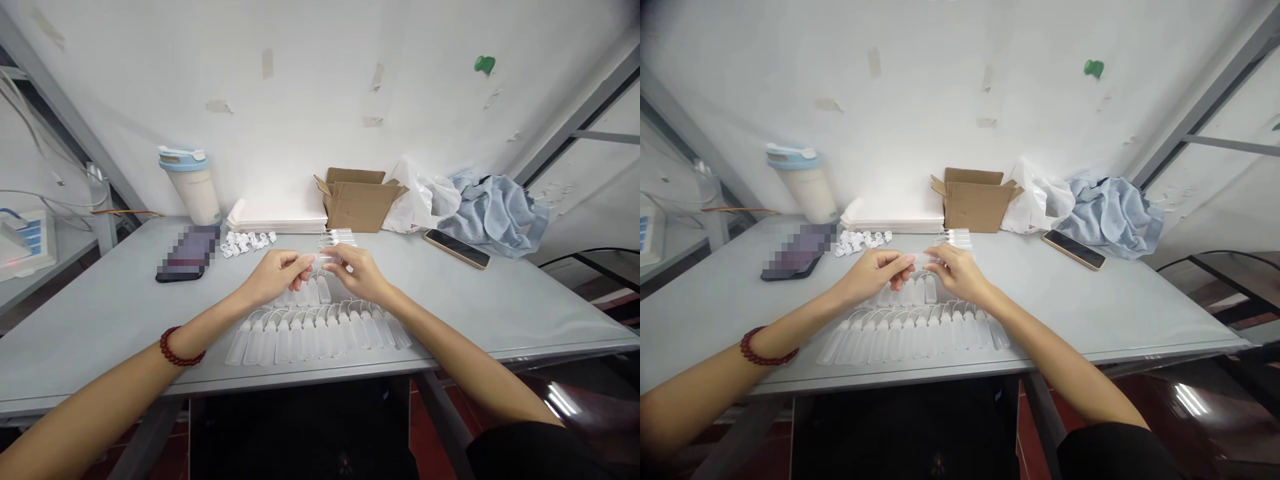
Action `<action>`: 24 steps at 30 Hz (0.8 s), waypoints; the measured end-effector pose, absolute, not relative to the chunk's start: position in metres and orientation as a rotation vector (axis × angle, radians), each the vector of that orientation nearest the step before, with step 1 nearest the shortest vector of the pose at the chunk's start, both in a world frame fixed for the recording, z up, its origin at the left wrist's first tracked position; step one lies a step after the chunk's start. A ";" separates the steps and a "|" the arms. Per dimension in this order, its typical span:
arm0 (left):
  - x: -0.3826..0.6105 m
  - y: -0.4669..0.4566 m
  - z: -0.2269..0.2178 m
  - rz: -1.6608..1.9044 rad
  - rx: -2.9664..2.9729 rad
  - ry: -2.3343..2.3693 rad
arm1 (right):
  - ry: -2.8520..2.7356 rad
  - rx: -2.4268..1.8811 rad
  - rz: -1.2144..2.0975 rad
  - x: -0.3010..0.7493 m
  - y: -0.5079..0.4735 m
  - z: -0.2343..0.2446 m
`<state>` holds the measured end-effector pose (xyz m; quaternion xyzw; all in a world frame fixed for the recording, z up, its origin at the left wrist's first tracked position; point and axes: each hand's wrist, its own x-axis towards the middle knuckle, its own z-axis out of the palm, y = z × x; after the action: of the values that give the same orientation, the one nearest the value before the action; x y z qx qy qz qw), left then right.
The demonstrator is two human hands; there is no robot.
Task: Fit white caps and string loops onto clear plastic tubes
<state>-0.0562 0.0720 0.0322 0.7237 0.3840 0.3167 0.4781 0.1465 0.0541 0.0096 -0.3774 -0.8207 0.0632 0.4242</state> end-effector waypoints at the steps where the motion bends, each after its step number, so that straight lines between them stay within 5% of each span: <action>1: -0.056 0.071 0.033 0.769 1.740 0.937 | -2.065 -0.937 0.174 0.147 0.053 0.011; 8: -0.057 0.070 0.035 0.742 1.617 0.863 | -2.039 -0.953 0.411 0.144 0.043 0.024; 16: -0.055 0.056 0.036 0.868 2.295 0.824 | -1.742 -1.018 1.170 0.140 0.046 0.022; 24: -0.053 0.064 0.035 0.710 1.783 0.823 | -2.068 -0.944 0.305 0.141 0.043 0.023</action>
<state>-0.0533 0.0640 0.0354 0.7382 0.3406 0.2940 0.5026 0.1408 0.0429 0.0232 -0.3750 -0.8219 0.1211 0.4113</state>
